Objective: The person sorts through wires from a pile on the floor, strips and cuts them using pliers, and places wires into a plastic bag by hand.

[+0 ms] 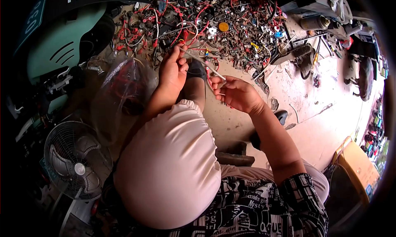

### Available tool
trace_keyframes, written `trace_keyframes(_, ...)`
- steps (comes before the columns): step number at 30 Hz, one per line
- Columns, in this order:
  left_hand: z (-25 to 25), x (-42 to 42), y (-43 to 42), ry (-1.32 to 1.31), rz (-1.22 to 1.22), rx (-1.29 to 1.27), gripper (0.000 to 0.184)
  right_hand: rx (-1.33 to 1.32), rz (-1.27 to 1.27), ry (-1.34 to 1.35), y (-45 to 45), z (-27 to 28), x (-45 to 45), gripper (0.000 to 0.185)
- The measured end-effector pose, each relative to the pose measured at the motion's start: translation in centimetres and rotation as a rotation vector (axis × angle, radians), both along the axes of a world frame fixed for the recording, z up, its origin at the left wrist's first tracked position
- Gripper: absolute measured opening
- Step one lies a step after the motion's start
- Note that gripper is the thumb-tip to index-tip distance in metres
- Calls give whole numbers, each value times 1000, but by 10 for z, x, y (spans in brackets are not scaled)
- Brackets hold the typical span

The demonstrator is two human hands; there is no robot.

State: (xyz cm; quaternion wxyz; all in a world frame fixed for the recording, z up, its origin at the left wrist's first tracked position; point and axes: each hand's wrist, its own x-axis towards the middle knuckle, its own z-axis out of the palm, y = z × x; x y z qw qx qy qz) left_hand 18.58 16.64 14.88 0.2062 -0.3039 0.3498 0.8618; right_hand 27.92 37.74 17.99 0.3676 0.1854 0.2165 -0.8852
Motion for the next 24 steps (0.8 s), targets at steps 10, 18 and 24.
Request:
trace_keyframes(10, -1, -2, -2, -45, 60, -17, 15, -78, -25, 14, -8, 3, 9, 25)
trace_keyframes(18, 6, 5, -2, -58, 137, -74, 17, 568, 367, 172, -17, 48, 17, 30)
trace_keyframes(24, -7, 4, -23, -124, 224, -139, 13, 769, 739, 342, -2, 76, 29, 30)
